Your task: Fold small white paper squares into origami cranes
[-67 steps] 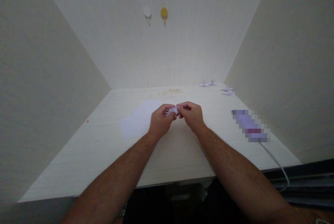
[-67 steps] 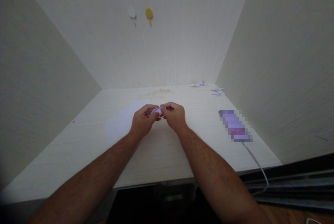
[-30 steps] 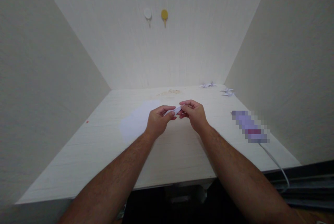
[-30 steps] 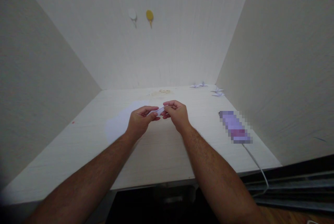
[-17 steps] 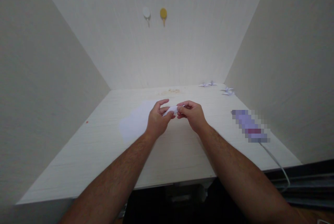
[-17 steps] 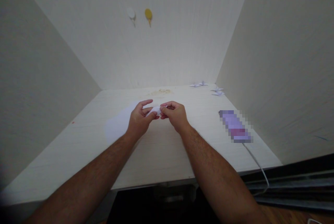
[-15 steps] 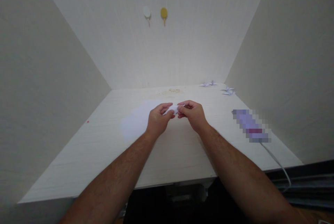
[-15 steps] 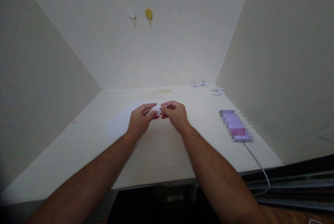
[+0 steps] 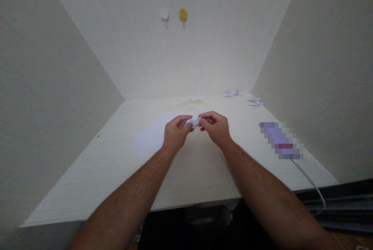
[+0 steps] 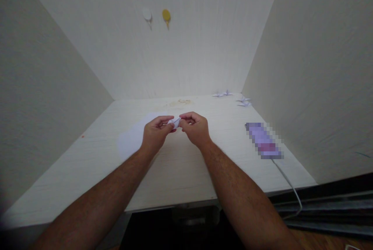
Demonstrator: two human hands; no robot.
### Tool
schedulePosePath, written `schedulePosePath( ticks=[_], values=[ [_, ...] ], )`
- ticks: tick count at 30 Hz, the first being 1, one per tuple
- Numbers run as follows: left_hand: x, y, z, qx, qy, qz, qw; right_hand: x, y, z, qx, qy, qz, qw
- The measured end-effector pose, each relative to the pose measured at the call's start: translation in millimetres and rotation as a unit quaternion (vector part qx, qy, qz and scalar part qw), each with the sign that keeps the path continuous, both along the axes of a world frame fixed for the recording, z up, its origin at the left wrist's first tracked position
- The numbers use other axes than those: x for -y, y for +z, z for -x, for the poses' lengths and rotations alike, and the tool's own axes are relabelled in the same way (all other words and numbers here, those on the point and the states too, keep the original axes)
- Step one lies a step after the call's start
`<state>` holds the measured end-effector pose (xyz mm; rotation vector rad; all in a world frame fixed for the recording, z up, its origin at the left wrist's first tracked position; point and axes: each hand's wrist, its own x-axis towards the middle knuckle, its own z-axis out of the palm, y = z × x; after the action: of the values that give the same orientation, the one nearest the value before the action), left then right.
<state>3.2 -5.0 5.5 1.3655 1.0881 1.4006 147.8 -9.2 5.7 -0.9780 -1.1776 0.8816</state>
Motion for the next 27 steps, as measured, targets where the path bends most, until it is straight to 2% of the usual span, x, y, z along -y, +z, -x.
schedulePosePath(
  ticks=[8, 16, 24, 27],
  values=[
    [-0.2, -2.4, -0.5, -0.013, -0.006, -0.003, 1.0, 1.8, 0.8, -0.1, 0.056, -0.028, -0.011, 0.998],
    [4.0, -0.1, -1.6, 0.038, -0.093, 0.02, 0.995, 4.7, 3.6, -0.1, 0.051, -0.025, -0.021, 0.998],
    [2.2, -1.9, -1.5, 0.03, -0.107, 0.028, 0.993, 4.6, 0.2, -1.9, 0.073, -0.032, -0.088, 0.993],
    [1.5, -2.5, -0.7, 0.018, -0.097, 0.023, 0.995, 4.2, -0.1, -2.0, 0.074, -0.026, -0.089, 0.993]
  ],
)
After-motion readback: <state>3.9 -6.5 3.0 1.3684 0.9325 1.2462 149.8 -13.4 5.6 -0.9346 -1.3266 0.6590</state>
